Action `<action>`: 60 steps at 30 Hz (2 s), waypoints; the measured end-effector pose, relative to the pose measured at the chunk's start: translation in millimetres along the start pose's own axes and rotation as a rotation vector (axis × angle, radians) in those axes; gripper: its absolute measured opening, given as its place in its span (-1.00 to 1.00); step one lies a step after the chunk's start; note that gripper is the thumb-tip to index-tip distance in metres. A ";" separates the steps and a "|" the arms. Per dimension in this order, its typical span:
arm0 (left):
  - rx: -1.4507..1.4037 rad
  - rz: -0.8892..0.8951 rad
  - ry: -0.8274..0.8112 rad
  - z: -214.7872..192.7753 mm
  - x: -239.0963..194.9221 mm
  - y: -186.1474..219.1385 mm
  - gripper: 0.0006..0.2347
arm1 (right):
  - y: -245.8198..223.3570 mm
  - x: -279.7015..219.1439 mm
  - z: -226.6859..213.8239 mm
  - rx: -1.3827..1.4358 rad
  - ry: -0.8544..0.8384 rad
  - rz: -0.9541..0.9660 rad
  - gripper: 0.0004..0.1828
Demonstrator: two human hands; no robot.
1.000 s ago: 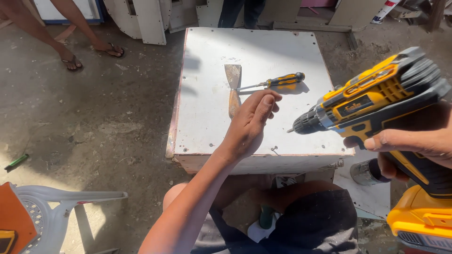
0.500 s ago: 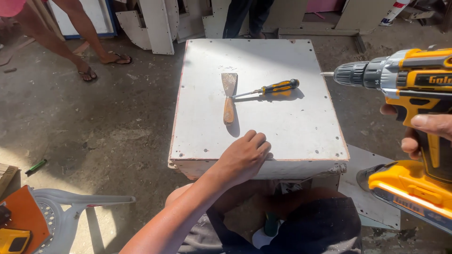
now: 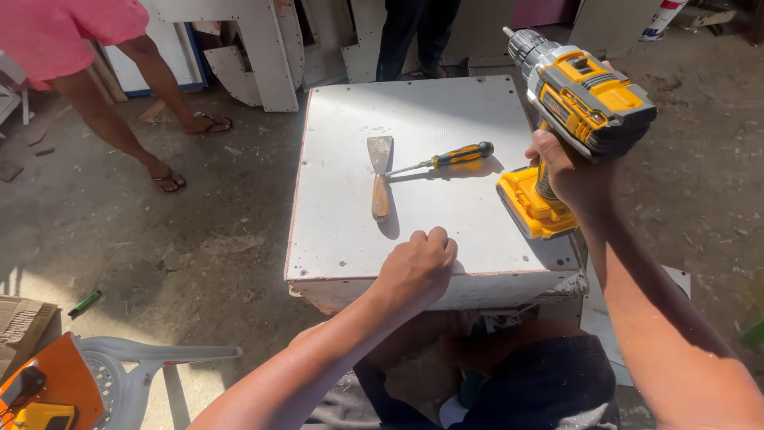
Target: Assemble or repair a white cabinet using a screwdriver, scraper, and power drill.
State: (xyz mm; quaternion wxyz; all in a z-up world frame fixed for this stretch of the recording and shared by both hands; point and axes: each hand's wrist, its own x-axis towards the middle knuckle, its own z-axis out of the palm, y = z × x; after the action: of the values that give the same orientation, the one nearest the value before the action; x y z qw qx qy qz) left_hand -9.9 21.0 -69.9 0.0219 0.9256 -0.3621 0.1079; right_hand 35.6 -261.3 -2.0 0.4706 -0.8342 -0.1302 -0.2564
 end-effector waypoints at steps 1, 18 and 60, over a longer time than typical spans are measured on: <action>-0.013 0.008 -0.044 -0.5 1.1 -0.6 -0.90 | 5.5 9.4 15.0 0.018 0.021 0.019 -0.88; -0.154 0.052 -0.321 -30.6 9.6 -10.8 -0.74 | 26.6 40.8 81.7 0.198 0.077 0.007 -0.78; -0.870 -0.308 0.478 -51.2 -13.2 75.6 -0.61 | -105.9 -29.9 71.9 0.487 -0.244 0.503 -0.58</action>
State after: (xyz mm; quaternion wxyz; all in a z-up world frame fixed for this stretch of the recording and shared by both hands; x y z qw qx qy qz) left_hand -79.7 -19.9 -25.6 0.5025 0.8229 -0.2177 0.1514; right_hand -16.0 -143.9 27.0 0.6846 -0.7281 -0.0334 0.0070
